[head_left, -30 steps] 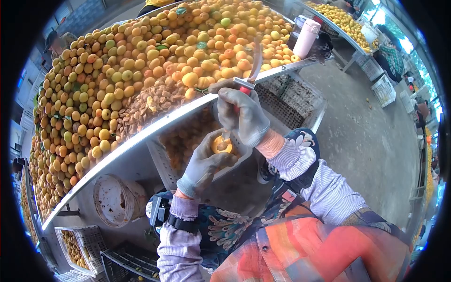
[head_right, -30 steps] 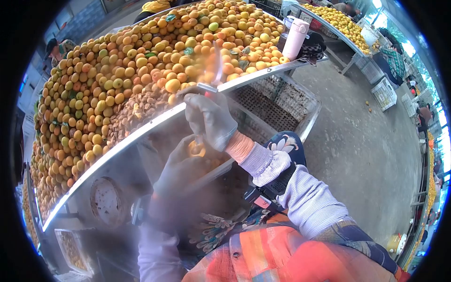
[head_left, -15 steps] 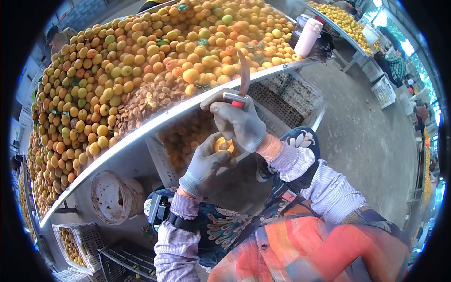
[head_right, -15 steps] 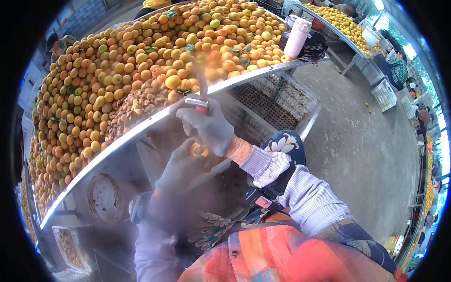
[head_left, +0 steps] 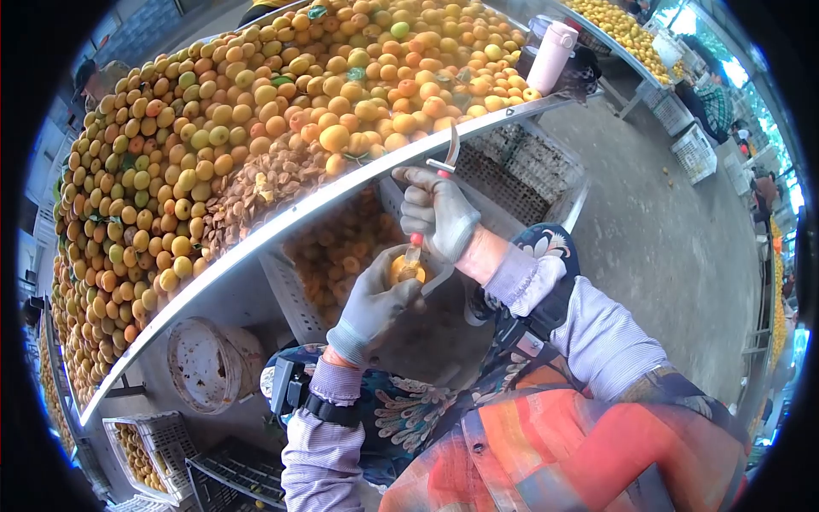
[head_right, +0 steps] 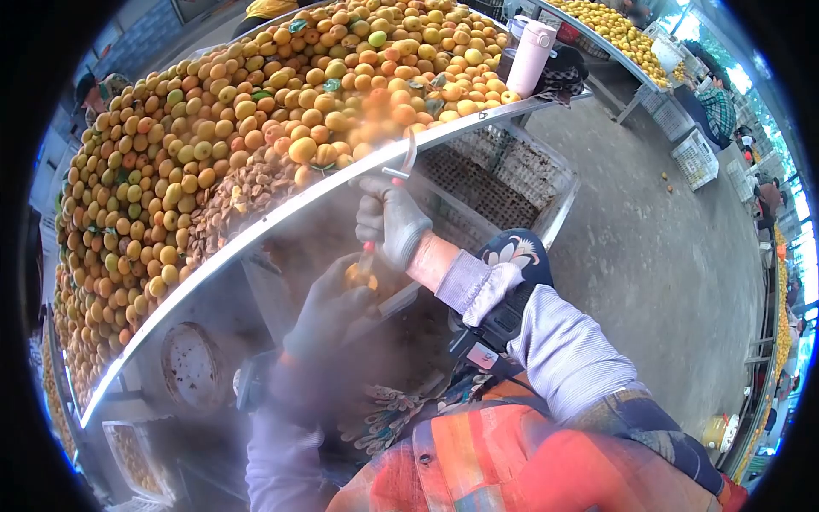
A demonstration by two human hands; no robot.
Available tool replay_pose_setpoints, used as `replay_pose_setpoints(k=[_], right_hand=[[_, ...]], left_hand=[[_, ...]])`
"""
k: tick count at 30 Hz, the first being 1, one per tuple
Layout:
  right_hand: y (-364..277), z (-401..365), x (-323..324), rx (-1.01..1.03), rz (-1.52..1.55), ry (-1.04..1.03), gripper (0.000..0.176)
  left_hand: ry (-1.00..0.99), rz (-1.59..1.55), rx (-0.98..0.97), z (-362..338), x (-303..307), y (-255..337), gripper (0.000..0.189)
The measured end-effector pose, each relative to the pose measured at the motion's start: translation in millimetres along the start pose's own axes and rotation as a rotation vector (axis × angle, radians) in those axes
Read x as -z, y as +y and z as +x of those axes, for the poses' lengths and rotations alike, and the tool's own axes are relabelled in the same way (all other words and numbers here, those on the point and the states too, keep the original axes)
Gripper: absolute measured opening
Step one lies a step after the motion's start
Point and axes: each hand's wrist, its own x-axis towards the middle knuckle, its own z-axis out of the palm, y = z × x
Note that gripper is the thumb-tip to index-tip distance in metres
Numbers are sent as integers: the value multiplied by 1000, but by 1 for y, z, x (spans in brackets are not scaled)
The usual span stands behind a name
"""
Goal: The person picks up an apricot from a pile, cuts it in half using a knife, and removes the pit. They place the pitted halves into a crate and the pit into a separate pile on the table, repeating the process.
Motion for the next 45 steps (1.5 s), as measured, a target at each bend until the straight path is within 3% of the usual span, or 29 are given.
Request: replay_pose_setpoints(k=[2,5,6,9,16,21,23,24,26,27,28,29,30,36,38,39,40,42,45], right_hand=[[0,-12,-9,157,-263,-118,8],[7,-43,-46,291,-684,-108,2],[6,-39,-44,295,-684,-107,2],[3,-5,-8,122,-238,9,7],[3,12,20,-18,9,87,11],[11,-5,-1,103,-188,38,4],[9,-9,-15,173,-206,52,9],[5,-9,-18,201,-212,52,10],[-8,-10,-24,291,-196,-17,4],[-15,-9,-26,324,-184,-21,3],[-22,-7,-27,354,-170,-21,2],[-29,-7,-28,403,-204,-9,13],[-37,-3,-23,398,-203,-16,14],[-52,14,11,314,-213,39,9],[-49,18,20,296,-186,132,5],[-51,21,28,270,-181,99,5],[-52,19,28,238,-169,99,10],[-54,18,26,236,-176,112,11],[-58,16,23,197,-170,9,7]], left_hand=[[-12,20,-16,0,1,-2,49],[31,71,-15,5,3,-8,48],[25,36,-23,5,4,-9,47],[42,42,-10,0,-4,3,44],[80,306,-101,7,2,-14,38],[84,487,-206,14,8,-24,34],[160,165,-143,14,9,-27,33],[140,396,-226,14,14,-23,32],[161,951,-717,25,35,-26,34],[157,975,-726,25,37,-14,34],[184,603,-522,22,37,-2,34],[209,228,-309,19,38,6,34],[250,-10,-339,27,42,15,33],[543,-512,-256,45,77,82,17],[632,-349,-37,47,82,93,18],[765,-88,-15,38,63,107,24],[782,-74,-13,40,81,108,24],[772,426,-339,40,120,118,32],[867,540,-305,33,110,131,39]])
